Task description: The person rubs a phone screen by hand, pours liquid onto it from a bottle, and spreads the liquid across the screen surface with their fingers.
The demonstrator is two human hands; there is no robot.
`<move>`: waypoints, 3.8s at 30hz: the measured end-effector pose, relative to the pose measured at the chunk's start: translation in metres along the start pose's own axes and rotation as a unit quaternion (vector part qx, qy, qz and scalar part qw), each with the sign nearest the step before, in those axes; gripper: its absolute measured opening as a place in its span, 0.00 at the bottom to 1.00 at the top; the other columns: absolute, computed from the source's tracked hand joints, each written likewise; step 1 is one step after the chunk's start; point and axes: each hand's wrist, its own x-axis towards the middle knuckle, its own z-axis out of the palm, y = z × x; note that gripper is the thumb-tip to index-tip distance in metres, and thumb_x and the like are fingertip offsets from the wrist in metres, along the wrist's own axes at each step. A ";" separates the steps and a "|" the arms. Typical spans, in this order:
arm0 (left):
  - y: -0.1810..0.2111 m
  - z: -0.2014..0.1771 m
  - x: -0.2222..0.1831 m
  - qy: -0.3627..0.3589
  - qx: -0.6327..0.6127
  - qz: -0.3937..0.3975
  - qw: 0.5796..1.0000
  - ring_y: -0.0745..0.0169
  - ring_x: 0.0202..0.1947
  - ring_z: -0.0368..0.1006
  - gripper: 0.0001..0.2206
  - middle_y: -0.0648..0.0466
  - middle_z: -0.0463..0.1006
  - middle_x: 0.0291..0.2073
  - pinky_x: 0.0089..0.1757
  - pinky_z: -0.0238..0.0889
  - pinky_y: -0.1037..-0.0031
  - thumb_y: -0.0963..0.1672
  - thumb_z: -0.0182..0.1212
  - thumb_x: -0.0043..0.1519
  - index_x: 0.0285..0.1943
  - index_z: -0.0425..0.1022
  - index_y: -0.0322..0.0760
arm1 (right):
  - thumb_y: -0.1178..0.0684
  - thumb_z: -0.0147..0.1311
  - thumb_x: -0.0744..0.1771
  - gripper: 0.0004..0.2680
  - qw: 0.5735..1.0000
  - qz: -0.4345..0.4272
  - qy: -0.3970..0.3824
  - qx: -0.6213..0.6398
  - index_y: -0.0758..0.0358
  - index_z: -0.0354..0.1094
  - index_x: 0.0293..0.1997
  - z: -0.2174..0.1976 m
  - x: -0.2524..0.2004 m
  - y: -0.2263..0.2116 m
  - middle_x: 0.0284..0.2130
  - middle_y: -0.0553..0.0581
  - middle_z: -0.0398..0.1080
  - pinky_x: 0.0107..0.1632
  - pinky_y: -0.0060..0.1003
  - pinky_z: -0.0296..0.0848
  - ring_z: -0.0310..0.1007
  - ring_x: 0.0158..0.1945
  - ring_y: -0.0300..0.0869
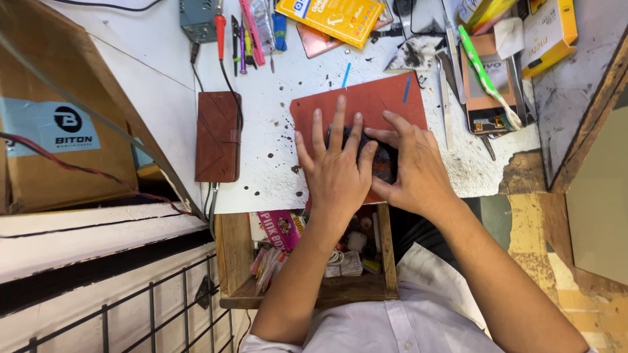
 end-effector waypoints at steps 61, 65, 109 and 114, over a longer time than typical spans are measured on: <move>-0.005 -0.016 -0.027 0.067 -0.068 0.001 0.995 0.42 0.77 0.35 0.29 0.51 0.46 0.78 0.67 0.20 0.34 0.56 0.66 0.59 0.66 0.76 0.40 | 0.40 0.70 0.55 0.28 0.996 0.028 0.004 -0.083 0.61 0.72 0.57 -0.018 -0.010 -0.011 0.51 0.58 0.67 0.57 0.47 0.58 0.61 0.55 0.54; -0.011 -0.020 -0.045 0.062 -0.086 0.023 0.994 0.42 0.78 0.36 0.26 0.50 0.49 0.78 0.68 0.21 0.35 0.57 0.62 0.61 0.65 0.77 0.45 | 0.41 0.69 0.55 0.27 0.996 0.033 0.009 -0.084 0.59 0.73 0.56 -0.014 -0.010 -0.006 0.50 0.57 0.67 0.56 0.48 0.58 0.61 0.54 0.54; 0.012 -0.014 -0.029 0.062 -0.049 0.047 0.996 0.42 0.79 0.41 0.23 0.55 0.53 0.79 0.70 0.24 0.36 0.55 0.50 0.71 0.70 0.75 0.48 | 0.43 0.66 0.57 0.25 0.997 0.032 0.016 -0.065 0.61 0.72 0.57 -0.013 -0.009 -0.004 0.50 0.56 0.68 0.57 0.48 0.57 0.61 0.56 0.54; 0.017 -0.018 -0.050 0.031 -0.049 0.023 0.998 0.40 0.77 0.41 0.22 0.54 0.53 0.78 0.68 0.23 0.33 0.55 0.51 0.69 0.67 0.75 0.49 | 0.41 0.66 0.55 0.26 0.997 0.029 0.012 -0.071 0.60 0.72 0.56 -0.013 -0.010 -0.001 0.49 0.57 0.68 0.57 0.48 0.57 0.61 0.54 0.53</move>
